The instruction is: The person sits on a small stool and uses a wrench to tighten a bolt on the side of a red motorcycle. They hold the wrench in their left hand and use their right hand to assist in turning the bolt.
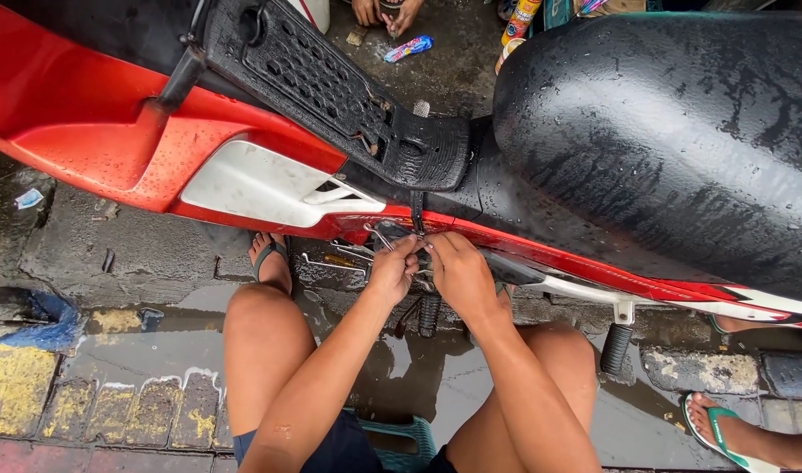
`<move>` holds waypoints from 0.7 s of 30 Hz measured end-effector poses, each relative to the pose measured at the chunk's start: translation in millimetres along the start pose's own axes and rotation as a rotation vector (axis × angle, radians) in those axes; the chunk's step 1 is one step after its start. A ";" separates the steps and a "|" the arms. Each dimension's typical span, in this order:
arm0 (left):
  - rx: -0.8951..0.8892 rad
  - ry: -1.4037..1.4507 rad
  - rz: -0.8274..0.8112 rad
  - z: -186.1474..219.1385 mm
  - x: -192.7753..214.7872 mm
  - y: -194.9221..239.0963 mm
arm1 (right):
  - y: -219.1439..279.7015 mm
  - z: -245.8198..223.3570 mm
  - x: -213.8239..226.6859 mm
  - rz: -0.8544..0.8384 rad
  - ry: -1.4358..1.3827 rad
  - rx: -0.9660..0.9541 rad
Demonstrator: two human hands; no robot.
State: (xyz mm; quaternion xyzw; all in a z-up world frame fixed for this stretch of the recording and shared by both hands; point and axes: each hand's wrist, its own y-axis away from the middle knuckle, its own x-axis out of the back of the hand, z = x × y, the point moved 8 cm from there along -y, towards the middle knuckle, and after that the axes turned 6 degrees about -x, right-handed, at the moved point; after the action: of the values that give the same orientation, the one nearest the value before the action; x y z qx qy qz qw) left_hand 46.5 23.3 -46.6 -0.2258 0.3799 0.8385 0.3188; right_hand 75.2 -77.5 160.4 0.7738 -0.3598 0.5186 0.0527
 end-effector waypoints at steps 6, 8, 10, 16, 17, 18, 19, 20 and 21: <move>0.027 -0.009 -0.003 -6.6 -0.5 -2.6 | 3.1 3.6 -3.9 0.049 0.088 0.027; 0.027 -0.008 -0.002 -10.1 1.9 -7.3 | 2.7 1.8 -1.8 0.050 0.088 0.025; 0.026 -0.008 -0.003 -10.7 2.9 -10.7 | 3.0 4.4 -4.1 0.052 0.087 0.022; -0.014 0.023 -0.012 -10.1 2.5 -15.4 | 6.9 7.4 -6.3 0.075 0.064 0.044; -0.024 0.030 -0.011 -10.5 2.9 -15.4 | 6.8 6.3 -4.9 0.065 0.057 0.034; -0.034 0.037 -0.012 -10.8 2.9 -15.7 | 6.5 5.2 -3.4 0.055 0.049 0.024; -0.034 0.035 -0.013 -11.5 2.5 -15.8 | 6.7 4.6 -2.2 0.057 0.049 0.023; -0.049 0.041 -0.008 -11.2 2.5 -16.1 | 6.8 4.7 -1.0 0.057 0.044 0.016; -0.065 0.046 -0.002 -10.9 2.4 -16.4 | 6.9 4.9 0.1 0.058 0.038 0.008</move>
State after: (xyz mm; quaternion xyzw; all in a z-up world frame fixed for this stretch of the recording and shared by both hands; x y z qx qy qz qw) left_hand 57.9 24.0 -62.8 -0.2558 0.3597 0.8445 0.3033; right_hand 74.7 -84.8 156.3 0.7534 -0.3787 0.5360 0.0413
